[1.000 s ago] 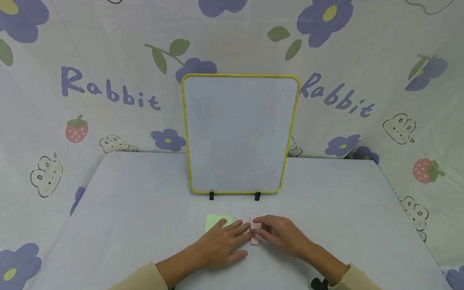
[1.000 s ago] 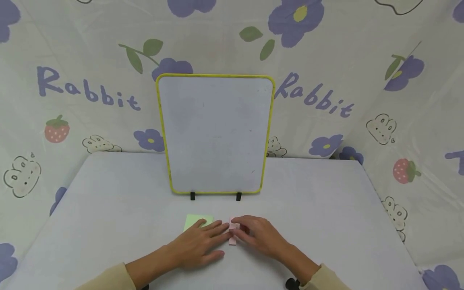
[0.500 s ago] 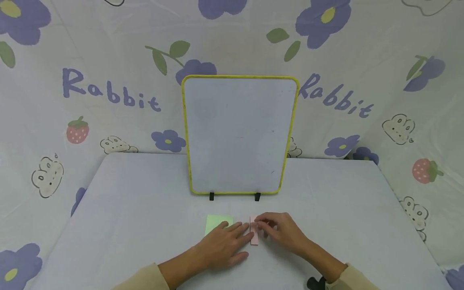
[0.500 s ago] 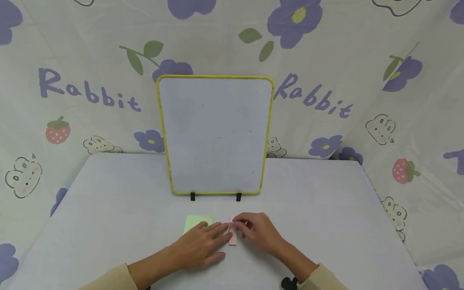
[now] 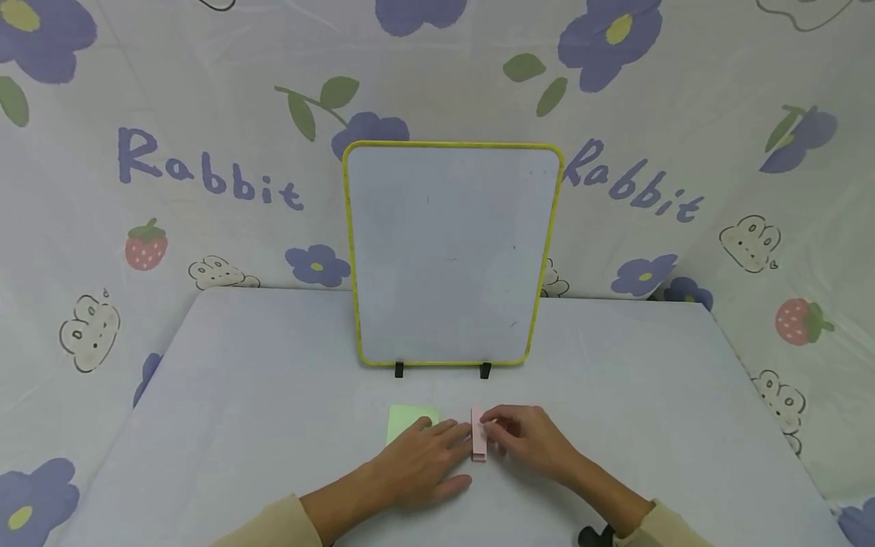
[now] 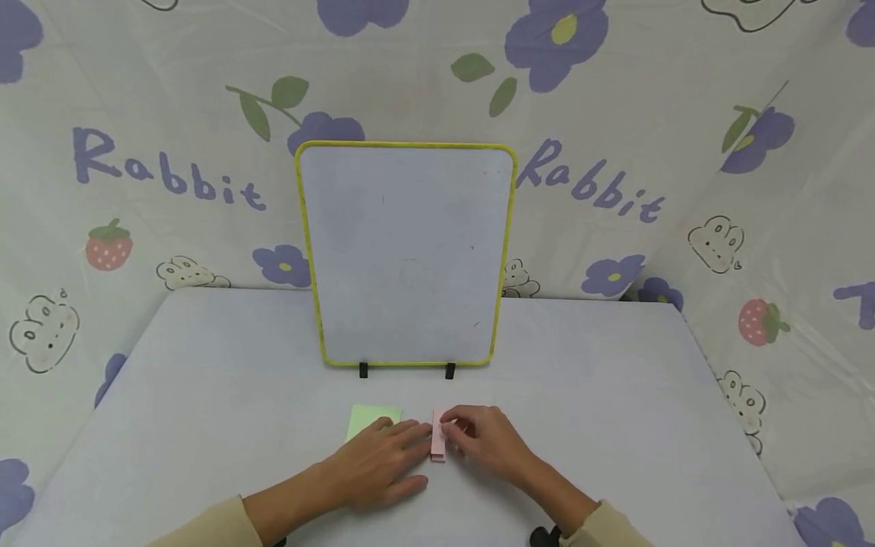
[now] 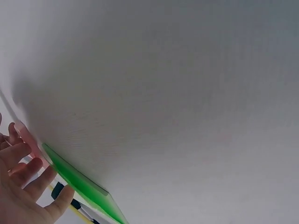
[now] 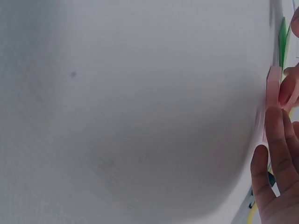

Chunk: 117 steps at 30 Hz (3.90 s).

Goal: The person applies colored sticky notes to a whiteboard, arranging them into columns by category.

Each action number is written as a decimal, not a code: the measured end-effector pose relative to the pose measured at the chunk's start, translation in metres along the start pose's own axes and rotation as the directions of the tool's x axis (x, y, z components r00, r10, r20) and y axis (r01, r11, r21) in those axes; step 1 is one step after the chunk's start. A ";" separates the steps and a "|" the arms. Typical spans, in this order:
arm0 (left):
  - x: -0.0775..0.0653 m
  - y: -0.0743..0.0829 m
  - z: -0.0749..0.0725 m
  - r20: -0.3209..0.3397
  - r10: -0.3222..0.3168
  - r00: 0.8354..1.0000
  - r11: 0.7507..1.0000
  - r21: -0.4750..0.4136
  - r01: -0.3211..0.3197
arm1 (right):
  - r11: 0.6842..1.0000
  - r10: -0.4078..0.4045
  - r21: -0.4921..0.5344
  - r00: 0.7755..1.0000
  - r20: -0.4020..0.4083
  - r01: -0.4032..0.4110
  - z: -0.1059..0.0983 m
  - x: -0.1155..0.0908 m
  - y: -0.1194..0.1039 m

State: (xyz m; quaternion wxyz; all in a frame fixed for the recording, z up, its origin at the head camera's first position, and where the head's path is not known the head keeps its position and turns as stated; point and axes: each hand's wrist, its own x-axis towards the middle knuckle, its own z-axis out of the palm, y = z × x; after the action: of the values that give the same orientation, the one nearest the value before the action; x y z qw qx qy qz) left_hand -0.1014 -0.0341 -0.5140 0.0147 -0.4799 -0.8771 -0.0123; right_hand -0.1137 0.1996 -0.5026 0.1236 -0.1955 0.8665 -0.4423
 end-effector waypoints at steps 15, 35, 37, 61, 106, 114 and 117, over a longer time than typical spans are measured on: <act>0.000 0.003 -0.004 -0.049 0.004 0.999 1.000 0.027 -0.003 | 1.000 0.011 0.009 1.000 -0.012 -0.011 0.001 0.001 -0.006; 0.002 0.002 -0.004 -0.036 0.003 0.999 1.000 0.008 -0.003 | 0.998 0.004 0.057 0.993 -0.121 0.003 -0.002 0.012 -0.008; 0.002 0.002 -0.004 -0.039 0.006 0.999 1.000 0.003 -0.005 | 0.998 0.007 0.068 0.992 -0.127 0.002 -0.003 0.013 -0.009; 0.014 -0.008 -0.012 0.024 -0.028 0.999 0.979 -0.203 0.032 | 0.991 -0.068 0.094 0.959 -0.276 0.097 -0.029 0.030 -0.034; 0.024 -0.014 -0.023 -0.001 0.038 0.999 0.988 -0.150 -0.038 | 0.955 -0.061 0.181 0.750 -0.659 0.236 -0.116 0.113 -0.107; 0.034 -0.021 -0.045 -0.011 -0.010 1.000 0.992 -0.127 0.009 | 0.956 -0.028 0.200 0.744 -0.668 0.215 -0.120 0.118 -0.109; 0.041 -0.028 -0.065 -0.056 -0.030 0.998 0.990 -0.142 0.022 | 0.953 -0.038 0.198 0.738 -0.674 0.230 -0.121 0.121 -0.108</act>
State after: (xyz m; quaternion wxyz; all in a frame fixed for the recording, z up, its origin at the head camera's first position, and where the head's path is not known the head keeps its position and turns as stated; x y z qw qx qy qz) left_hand -0.1462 -0.0170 -0.4480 0.0061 -0.4677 -0.8794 -0.0886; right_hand -0.2436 0.1753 -0.3496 -0.1988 -0.0698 0.7689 -0.6036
